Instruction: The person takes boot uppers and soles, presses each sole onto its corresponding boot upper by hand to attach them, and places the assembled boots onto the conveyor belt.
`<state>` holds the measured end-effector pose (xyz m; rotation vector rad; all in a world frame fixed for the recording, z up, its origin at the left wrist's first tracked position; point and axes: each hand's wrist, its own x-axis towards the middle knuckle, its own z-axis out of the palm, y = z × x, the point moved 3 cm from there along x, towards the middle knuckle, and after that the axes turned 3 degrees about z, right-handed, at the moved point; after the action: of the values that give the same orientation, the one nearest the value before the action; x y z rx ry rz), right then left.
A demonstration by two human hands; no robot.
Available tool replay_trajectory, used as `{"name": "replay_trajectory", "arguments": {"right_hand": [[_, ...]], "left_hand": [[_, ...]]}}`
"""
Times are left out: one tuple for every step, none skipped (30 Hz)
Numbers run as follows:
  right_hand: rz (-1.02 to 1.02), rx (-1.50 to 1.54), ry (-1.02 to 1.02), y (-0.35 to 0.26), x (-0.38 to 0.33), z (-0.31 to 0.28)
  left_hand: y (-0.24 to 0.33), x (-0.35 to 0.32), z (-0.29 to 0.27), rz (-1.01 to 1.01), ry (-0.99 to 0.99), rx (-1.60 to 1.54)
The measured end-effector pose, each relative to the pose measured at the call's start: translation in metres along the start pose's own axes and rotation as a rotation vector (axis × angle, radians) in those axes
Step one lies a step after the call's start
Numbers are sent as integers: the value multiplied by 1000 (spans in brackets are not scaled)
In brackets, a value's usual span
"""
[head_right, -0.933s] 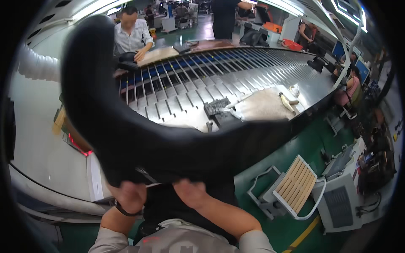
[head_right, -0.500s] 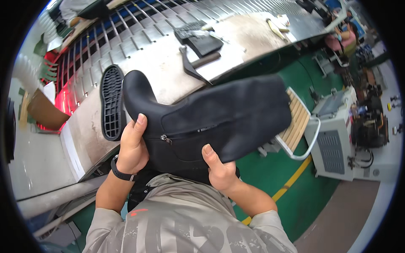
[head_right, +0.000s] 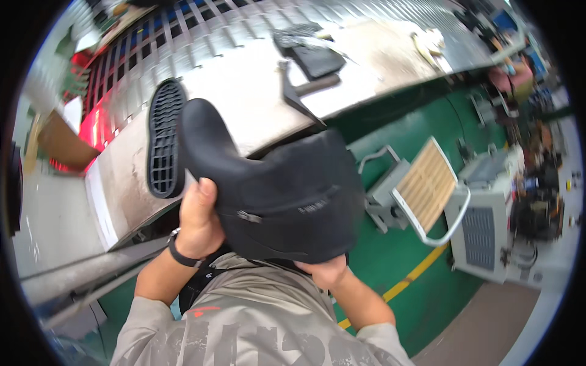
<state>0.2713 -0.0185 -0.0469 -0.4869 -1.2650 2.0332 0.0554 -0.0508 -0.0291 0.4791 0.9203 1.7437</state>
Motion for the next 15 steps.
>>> {"name": "replay_trajectory", "arguments": {"right_hand": [[136,150,6,9,9,6],[282,290,3,17,20,8],[431,420,18,25,26,12],[584,545,39,31,31,14],[735,664,76,36,32,13],[717,217,24,39,33,6],[667,-224,-30,44,33,0],[491,5,12,48,29,-11],[538,218,69,50,26,-20],[577,441,136,51,23,-29],[610,650,212,55,20,-39],[596,448,320,54,21,-45],[577,243,427,51,20,-52],[553,327,379,57,19,-60],[537,415,327,66,18,-68]], "left_hand": [[-4,0,1,12,-43,-8],[-15,0,-6,11,-87,24],[-21,1,-5,-12,-144,60],[-25,1,-3,-30,-198,97],[-21,2,7,-66,-264,137],[-4,9,17,-49,-324,376],[14,15,24,-18,-377,614],[29,26,19,239,-386,862],[45,36,12,493,-383,1108],[63,53,2,484,-203,1180],[82,77,-13,470,-24,1243],[95,113,-37,616,59,1354],[109,145,-60,657,194,1543],[112,184,-102,711,252,1673],[118,212,-138,761,314,1809]]}}
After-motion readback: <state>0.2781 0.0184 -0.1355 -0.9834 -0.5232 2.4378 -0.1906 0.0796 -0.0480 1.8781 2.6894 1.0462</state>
